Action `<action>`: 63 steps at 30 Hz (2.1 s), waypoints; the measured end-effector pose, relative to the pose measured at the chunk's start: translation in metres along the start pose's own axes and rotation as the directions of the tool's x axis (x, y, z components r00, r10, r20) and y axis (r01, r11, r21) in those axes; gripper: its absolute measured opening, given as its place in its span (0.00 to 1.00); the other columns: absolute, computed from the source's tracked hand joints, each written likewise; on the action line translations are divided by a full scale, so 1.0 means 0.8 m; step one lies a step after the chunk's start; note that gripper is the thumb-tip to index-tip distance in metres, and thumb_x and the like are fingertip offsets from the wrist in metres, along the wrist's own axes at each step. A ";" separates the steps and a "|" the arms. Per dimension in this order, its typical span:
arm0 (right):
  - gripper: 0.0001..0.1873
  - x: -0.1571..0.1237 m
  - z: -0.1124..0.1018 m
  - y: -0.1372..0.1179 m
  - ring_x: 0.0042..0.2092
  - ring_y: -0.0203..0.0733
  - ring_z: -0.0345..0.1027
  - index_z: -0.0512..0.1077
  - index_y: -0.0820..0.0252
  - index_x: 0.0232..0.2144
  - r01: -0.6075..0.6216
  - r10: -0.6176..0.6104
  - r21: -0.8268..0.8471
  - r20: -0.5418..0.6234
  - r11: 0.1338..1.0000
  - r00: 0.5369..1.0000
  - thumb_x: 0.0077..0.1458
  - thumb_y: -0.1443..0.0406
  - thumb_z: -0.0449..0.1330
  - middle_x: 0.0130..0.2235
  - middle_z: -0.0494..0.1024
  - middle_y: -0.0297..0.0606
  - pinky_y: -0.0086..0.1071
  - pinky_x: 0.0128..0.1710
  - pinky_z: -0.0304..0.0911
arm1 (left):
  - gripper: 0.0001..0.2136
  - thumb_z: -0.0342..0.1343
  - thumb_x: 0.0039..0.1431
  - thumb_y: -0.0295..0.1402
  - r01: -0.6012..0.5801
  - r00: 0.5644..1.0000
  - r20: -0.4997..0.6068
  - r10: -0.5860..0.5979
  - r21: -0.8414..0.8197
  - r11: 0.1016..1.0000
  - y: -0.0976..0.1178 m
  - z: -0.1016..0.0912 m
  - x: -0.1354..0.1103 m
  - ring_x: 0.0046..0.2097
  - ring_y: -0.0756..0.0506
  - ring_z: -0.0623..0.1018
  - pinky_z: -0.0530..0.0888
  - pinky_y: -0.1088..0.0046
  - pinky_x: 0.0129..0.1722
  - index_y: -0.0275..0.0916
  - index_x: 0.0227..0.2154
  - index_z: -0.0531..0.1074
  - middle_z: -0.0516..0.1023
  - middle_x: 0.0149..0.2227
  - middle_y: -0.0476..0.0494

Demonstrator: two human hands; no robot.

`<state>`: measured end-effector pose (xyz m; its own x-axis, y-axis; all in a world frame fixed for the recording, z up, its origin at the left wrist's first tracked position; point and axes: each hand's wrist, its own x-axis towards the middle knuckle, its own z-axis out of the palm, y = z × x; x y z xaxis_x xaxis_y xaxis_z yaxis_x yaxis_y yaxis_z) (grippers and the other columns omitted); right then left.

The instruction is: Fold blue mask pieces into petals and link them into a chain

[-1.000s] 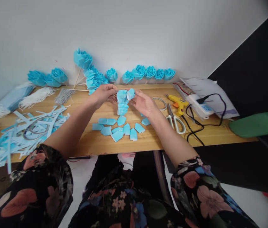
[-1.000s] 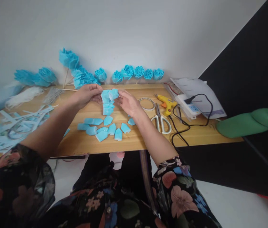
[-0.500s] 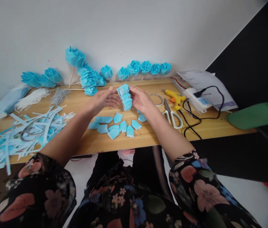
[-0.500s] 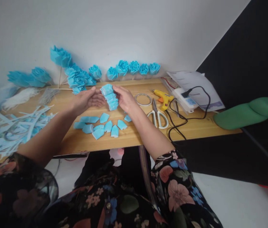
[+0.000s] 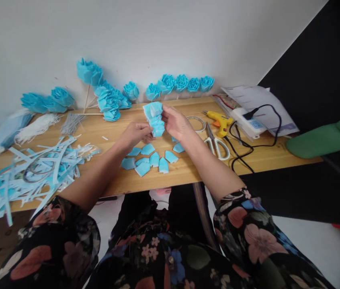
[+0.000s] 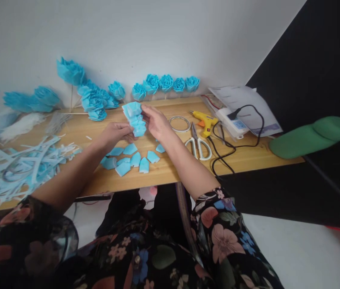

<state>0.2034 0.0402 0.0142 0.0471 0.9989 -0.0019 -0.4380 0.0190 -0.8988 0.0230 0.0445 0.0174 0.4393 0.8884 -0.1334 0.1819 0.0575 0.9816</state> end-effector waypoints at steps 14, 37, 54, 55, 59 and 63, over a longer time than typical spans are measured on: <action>0.18 -0.018 0.012 0.001 0.34 0.33 0.70 0.78 0.54 0.29 -0.048 0.052 -0.092 0.038 0.995 0.998 0.37 0.55 0.76 0.30 0.78 0.26 0.28 0.38 0.66 | 0.19 0.68 0.51 0.48 -0.193 0.972 -0.175 0.156 -0.220 0.956 -0.008 -0.034 -0.003 0.35 0.45 0.83 0.78 0.72 0.34 0.35 0.31 0.76 0.83 0.31 0.40; 0.16 -0.013 0.008 0.013 0.37 0.35 0.69 0.80 0.53 0.30 0.024 -0.029 -0.229 -0.017 0.973 0.999 0.40 0.52 0.72 0.33 0.80 0.29 0.30 0.40 0.62 | 0.24 0.69 0.51 0.55 -0.237 0.969 -0.135 0.206 -0.277 0.931 -0.001 -0.021 -0.009 0.32 0.48 0.81 0.77 0.74 0.32 0.35 0.30 0.76 0.81 0.29 0.43; 0.15 -0.019 0.016 0.013 0.35 0.34 0.67 0.81 0.54 0.30 -0.009 0.006 -0.218 -0.015 0.976 1.000 0.39 0.54 0.73 0.31 0.77 0.28 0.30 0.39 0.61 | 0.18 0.74 0.43 0.41 -0.274 0.943 -0.273 0.192 -0.304 0.912 -0.012 -0.021 -0.002 0.29 0.50 0.78 0.80 0.73 0.33 0.36 0.31 0.74 0.78 0.26 0.50; 0.15 -0.020 0.016 0.013 0.35 0.34 0.67 0.81 0.54 0.30 -0.013 0.011 -0.218 -0.012 0.976 1.000 0.38 0.54 0.73 0.31 0.77 0.28 0.30 0.39 0.61 | 0.17 0.74 0.44 0.40 -0.285 0.937 -0.286 0.198 -0.305 0.909 -0.012 -0.021 -0.002 0.29 0.51 0.78 0.80 0.73 0.33 0.36 0.31 0.75 0.78 0.26 0.50; 0.16 -0.022 0.017 0.013 0.34 0.33 0.66 0.80 0.55 0.29 -0.038 0.041 -0.231 0.009 0.972 0.999 0.37 0.54 0.74 0.31 0.77 0.29 0.29 0.36 0.61 | 0.16 0.73 0.45 0.39 -0.324 0.917 -0.337 0.215 -0.312 0.893 -0.013 -0.023 0.001 0.29 0.51 0.78 0.79 0.74 0.32 0.36 0.33 0.77 0.80 0.28 0.49; 0.20 -0.021 0.016 0.009 0.37 0.35 0.68 0.81 0.54 0.35 -0.059 0.060 -0.252 -0.003 0.966 0.998 0.41 0.50 0.73 0.37 0.80 0.31 0.29 0.37 0.62 | 0.17 0.73 0.44 0.40 -0.341 0.907 -0.350 0.232 -0.290 0.894 -0.013 -0.024 0.001 0.28 0.51 0.77 0.79 0.73 0.32 0.37 0.33 0.78 0.81 0.27 0.50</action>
<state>0.1882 0.0242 0.0136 0.0233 0.9981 -0.0573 -0.1992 -0.0515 -0.9786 0.0048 0.0534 0.0093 0.1329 0.9790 0.1545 -0.2422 -0.1191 0.9629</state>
